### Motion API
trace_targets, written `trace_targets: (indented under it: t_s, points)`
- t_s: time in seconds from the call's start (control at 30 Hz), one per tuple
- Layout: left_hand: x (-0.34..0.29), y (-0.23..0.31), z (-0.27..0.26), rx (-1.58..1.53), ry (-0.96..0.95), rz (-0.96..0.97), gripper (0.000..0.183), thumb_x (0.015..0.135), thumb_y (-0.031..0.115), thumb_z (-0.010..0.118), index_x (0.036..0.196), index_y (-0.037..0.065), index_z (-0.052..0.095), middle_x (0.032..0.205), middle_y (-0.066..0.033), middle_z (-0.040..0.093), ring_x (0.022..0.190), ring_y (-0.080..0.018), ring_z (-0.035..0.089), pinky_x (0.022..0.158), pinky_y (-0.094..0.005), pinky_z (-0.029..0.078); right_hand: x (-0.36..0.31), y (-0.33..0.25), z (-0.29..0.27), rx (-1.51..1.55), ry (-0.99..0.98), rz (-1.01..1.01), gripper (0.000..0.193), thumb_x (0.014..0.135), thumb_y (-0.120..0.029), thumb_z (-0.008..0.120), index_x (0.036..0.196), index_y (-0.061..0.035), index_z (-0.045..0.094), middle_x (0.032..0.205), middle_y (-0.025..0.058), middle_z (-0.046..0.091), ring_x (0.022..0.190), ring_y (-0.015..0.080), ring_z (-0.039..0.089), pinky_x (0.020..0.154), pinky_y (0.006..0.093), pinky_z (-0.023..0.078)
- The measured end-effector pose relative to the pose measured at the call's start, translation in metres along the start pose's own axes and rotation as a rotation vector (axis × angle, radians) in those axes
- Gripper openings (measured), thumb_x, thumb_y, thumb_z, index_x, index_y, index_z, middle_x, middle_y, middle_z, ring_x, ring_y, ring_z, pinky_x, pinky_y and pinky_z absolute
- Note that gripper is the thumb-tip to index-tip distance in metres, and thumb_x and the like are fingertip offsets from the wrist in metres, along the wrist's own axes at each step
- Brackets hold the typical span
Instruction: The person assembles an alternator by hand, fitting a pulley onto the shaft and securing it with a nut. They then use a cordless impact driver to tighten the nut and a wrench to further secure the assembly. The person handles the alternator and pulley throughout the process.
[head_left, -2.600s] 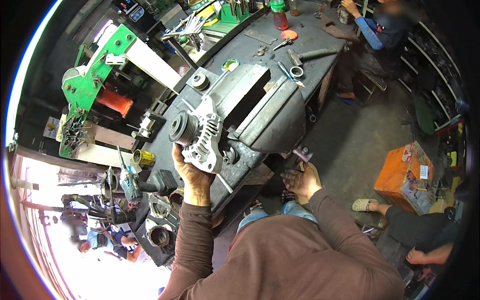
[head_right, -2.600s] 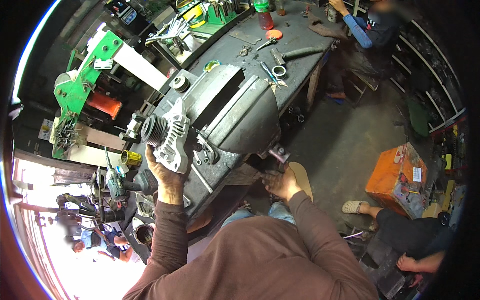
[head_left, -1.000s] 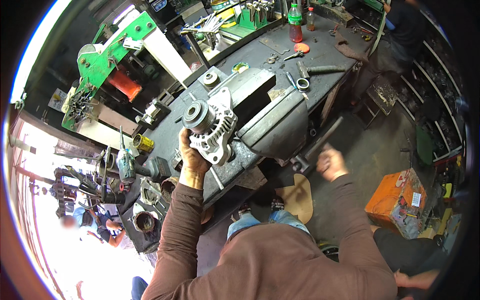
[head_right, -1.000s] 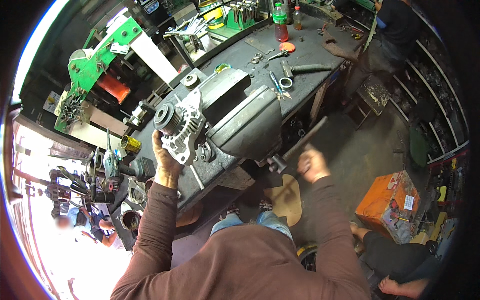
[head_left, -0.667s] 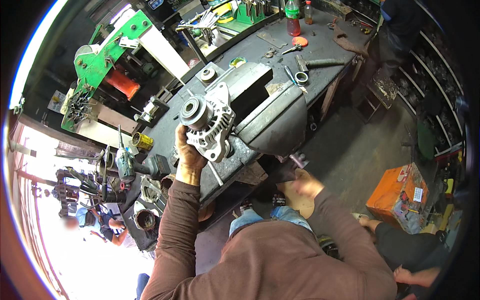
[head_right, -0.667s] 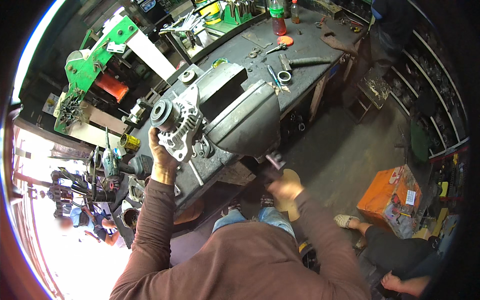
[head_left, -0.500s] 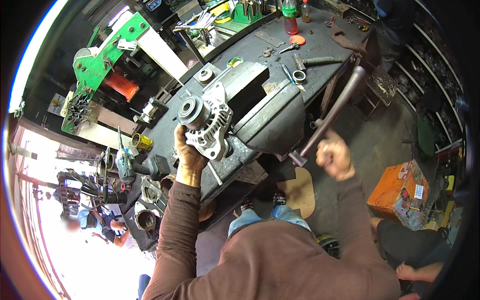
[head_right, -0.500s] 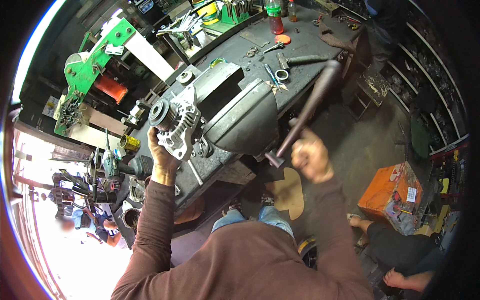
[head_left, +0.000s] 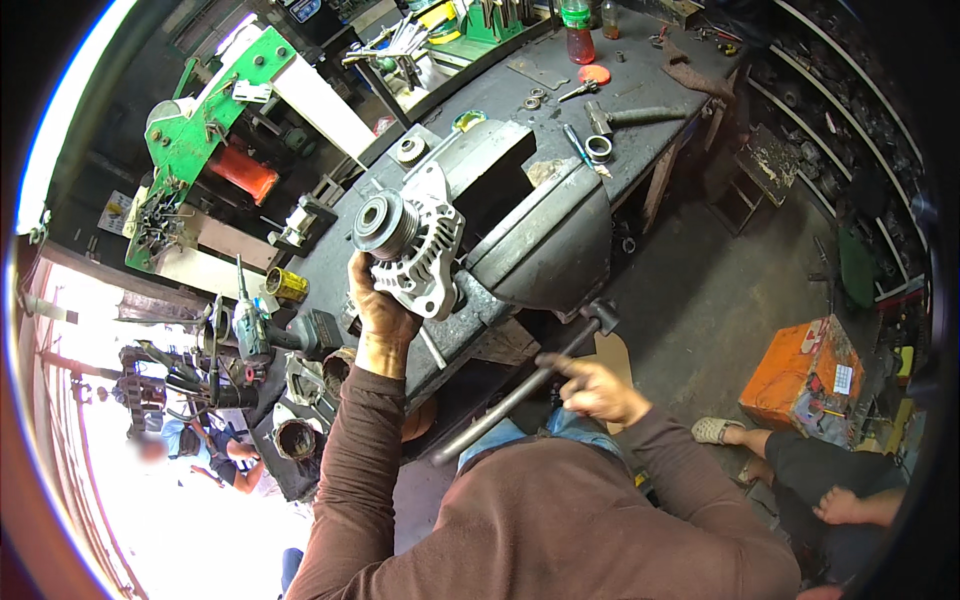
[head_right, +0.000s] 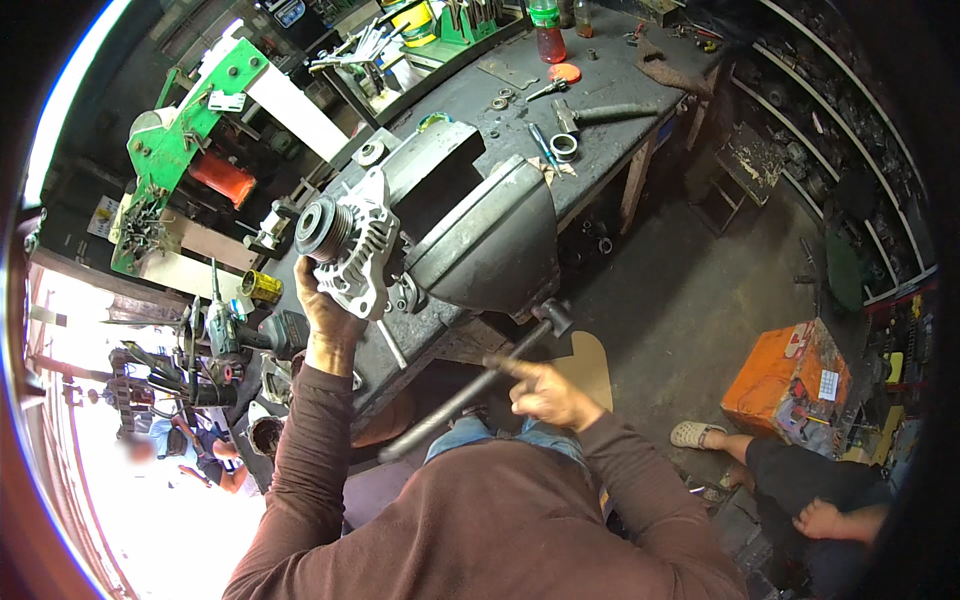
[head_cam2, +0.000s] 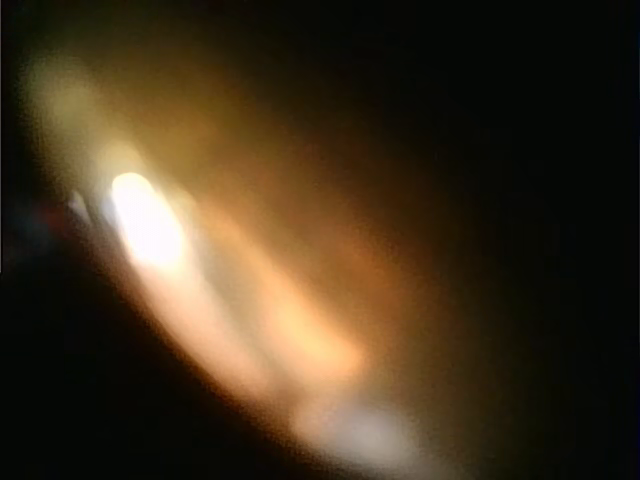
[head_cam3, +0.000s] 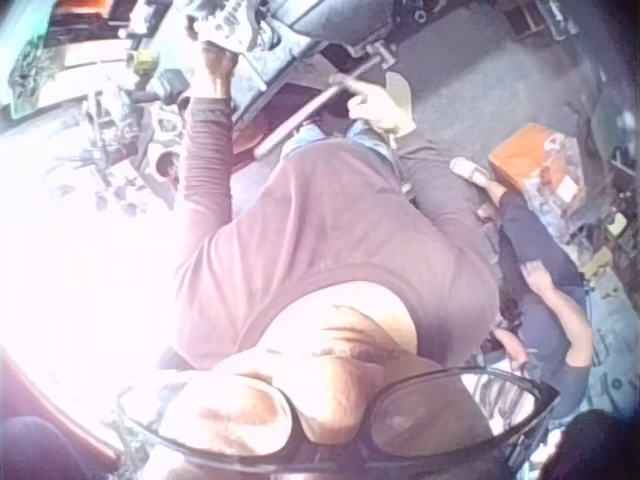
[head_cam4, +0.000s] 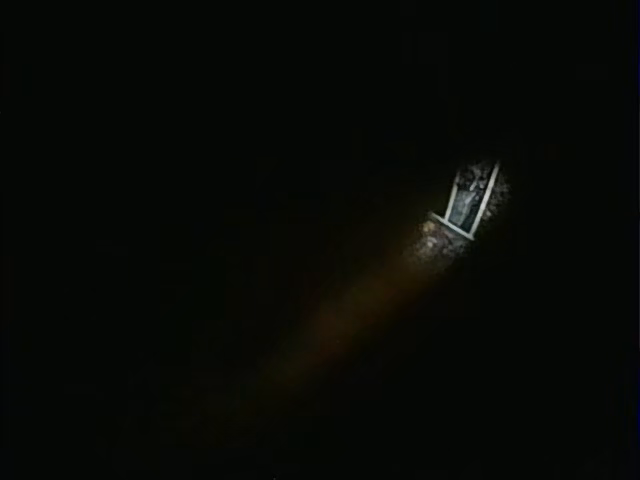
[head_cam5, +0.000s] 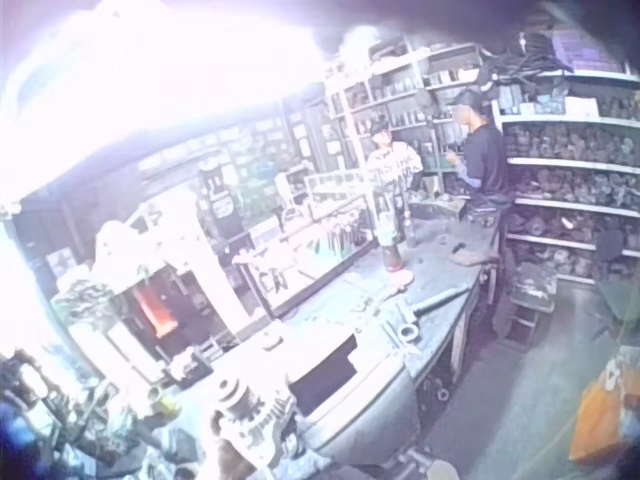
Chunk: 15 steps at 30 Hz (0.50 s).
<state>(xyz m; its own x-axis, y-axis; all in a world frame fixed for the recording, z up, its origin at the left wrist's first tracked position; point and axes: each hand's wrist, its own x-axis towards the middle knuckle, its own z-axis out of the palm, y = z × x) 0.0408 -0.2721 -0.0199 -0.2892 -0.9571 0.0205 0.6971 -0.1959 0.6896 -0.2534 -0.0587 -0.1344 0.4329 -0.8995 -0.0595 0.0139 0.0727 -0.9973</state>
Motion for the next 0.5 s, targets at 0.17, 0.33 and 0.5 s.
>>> trace_targets:
  t_s: [0.17,0.33,0.5]
  points:
    - [-0.007,0.003,-0.002,0.005,0.050,-0.003,0.072,0.102,0.057,0.056,0.152,0.005,0.052,0.149,-0.0173,0.062,0.132,-0.0348,0.064,0.116,-0.0504,0.050,0.004,0.079,-0.138,0.984,0.655,0.334,0.013,0.095,-0.005,0.050,0.101,-0.0117,0.060,0.063,-0.0029,0.042,0.050,0.0067,0.041,0.050,0.0258,0.039]
    - [-0.008,-0.003,0.004,-0.042,0.042,0.010,0.071,0.103,0.057,0.054,0.152,0.005,0.053,0.146,-0.0165,0.065,0.129,-0.0336,0.066,0.115,-0.0508,0.051,-0.011,-0.079,-0.017,0.136,0.044,-0.004,0.085,0.082,0.000,0.068,0.163,-0.0143,0.046,0.075,-0.0038,0.062,0.067,0.0059,0.059,0.069,0.0257,0.051]
    - [0.000,-0.009,0.006,-0.060,0.011,-0.032,0.070,0.103,0.057,0.054,0.149,0.005,0.056,0.145,-0.0166,0.066,0.129,-0.0338,0.066,0.114,-0.0506,0.051,0.005,0.119,-0.074,0.446,0.551,0.431,0.079,0.086,-0.009,0.073,0.161,-0.0134,0.050,0.083,0.0006,0.068,0.078,0.0142,0.067,0.076,0.0308,0.055]
